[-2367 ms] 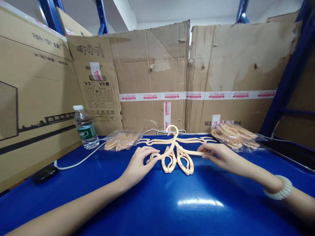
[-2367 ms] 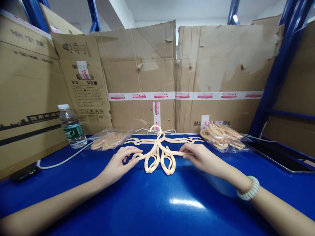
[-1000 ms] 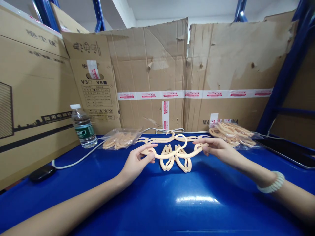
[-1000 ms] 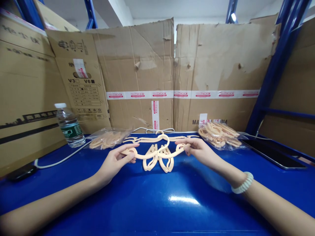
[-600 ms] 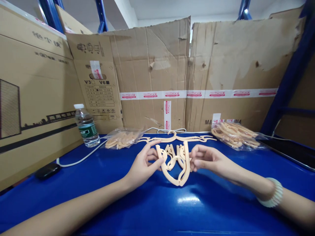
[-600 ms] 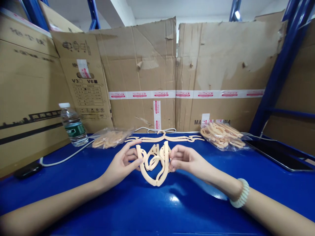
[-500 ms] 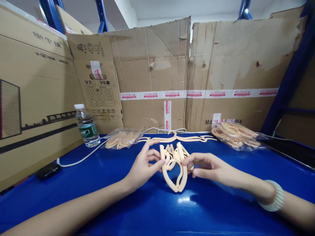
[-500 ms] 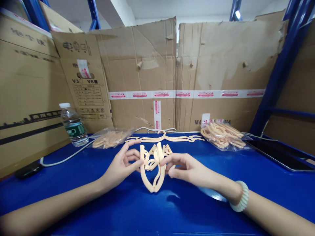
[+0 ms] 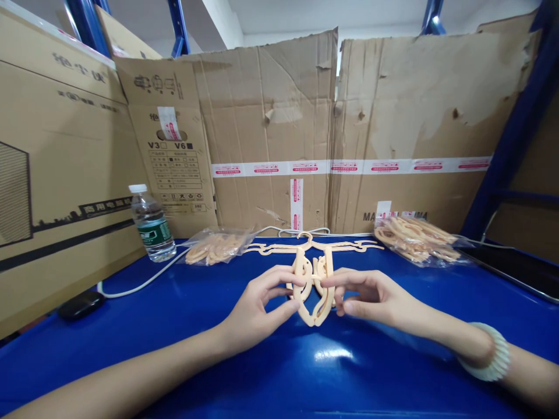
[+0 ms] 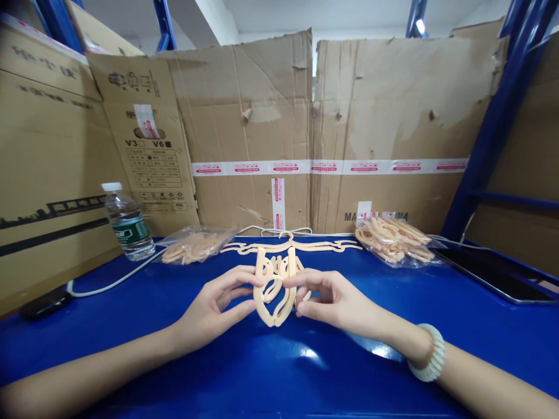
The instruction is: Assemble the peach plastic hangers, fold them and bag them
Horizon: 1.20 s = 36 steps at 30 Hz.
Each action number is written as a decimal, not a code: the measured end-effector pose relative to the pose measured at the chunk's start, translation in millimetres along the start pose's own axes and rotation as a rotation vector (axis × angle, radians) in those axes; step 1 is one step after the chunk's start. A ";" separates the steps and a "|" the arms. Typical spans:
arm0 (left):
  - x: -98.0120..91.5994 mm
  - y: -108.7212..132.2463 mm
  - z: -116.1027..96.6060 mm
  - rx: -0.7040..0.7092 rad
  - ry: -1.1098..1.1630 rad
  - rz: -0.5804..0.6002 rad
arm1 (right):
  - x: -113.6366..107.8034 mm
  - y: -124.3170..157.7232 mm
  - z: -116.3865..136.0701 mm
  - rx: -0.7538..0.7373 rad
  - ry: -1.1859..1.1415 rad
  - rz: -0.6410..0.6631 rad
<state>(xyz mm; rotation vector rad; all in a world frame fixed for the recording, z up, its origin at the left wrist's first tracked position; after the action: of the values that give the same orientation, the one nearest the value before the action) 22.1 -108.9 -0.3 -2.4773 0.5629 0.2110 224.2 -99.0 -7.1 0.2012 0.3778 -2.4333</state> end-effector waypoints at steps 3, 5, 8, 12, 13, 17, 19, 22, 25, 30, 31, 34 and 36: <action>2.6 1.2 -2.3 0.019 -0.018 0.055 | -0.4 0.0 0.8 -0.006 0.012 -0.029; 4.4 2.1 -5.1 0.031 -0.040 0.095 | -0.4 0.4 0.4 -0.006 0.017 -0.038; 7.0 2.7 -4.2 -0.020 -0.005 0.152 | 0.3 1.8 0.5 -0.019 0.049 -0.036; 4.6 0.3 8.3 -0.165 0.147 0.138 | 2.1 3.6 3.6 -0.059 0.123 -0.017; 3.5 -0.5 11.3 -0.187 0.182 0.129 | 2.2 3.7 4.8 -0.074 0.130 -0.017; 1.9 -2.2 16.1 -0.208 0.256 0.134 | 2.2 3.2 8.6 -0.108 0.175 -0.026; 3.1 -1.1 16.2 -0.222 0.255 0.163 | 3.0 3.3 9.4 -0.098 0.208 -0.022; 4.7 1.2 15.7 -0.239 0.242 0.198 | 4.6 4.3 11.5 -0.107 0.227 -0.016; 4.5 2.3 14.5 -0.226 0.222 0.199 | 6.0 5.5 13.1 -0.128 0.246 -0.007; 7.1 3.3 6.1 -0.145 0.107 0.239 | 6.4 6.4 13.7 -0.127 0.263 0.005; 7.8 3.5 4.0 -0.129 0.068 0.253 | 6.1 6.6 13.8 -0.121 0.251 0.011; 9.3 4.3 -0.2 -0.119 -0.006 0.292 | 4.3 6.9 11.3 -0.060 0.210 0.032; 10.1 4.7 -2.0 -0.132 -0.013 0.323 | 3.2 6.5 7.9 -0.003 0.162 0.048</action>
<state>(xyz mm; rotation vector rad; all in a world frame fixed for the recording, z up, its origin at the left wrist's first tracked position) 29.2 -117.1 -3.8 -2.4959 0.9714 0.4017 225.5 -108.2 -1.8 0.4031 0.4427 -2.3760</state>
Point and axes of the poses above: each hand's wrist, its own y-axis away from the middle knuckle, its own x-axis out of the palm, z = x × y, the point moved 5 cm from there along -y, towards the middle knuckle, and after that the axes turned 1 degree about -z, right-handed, at the moved point
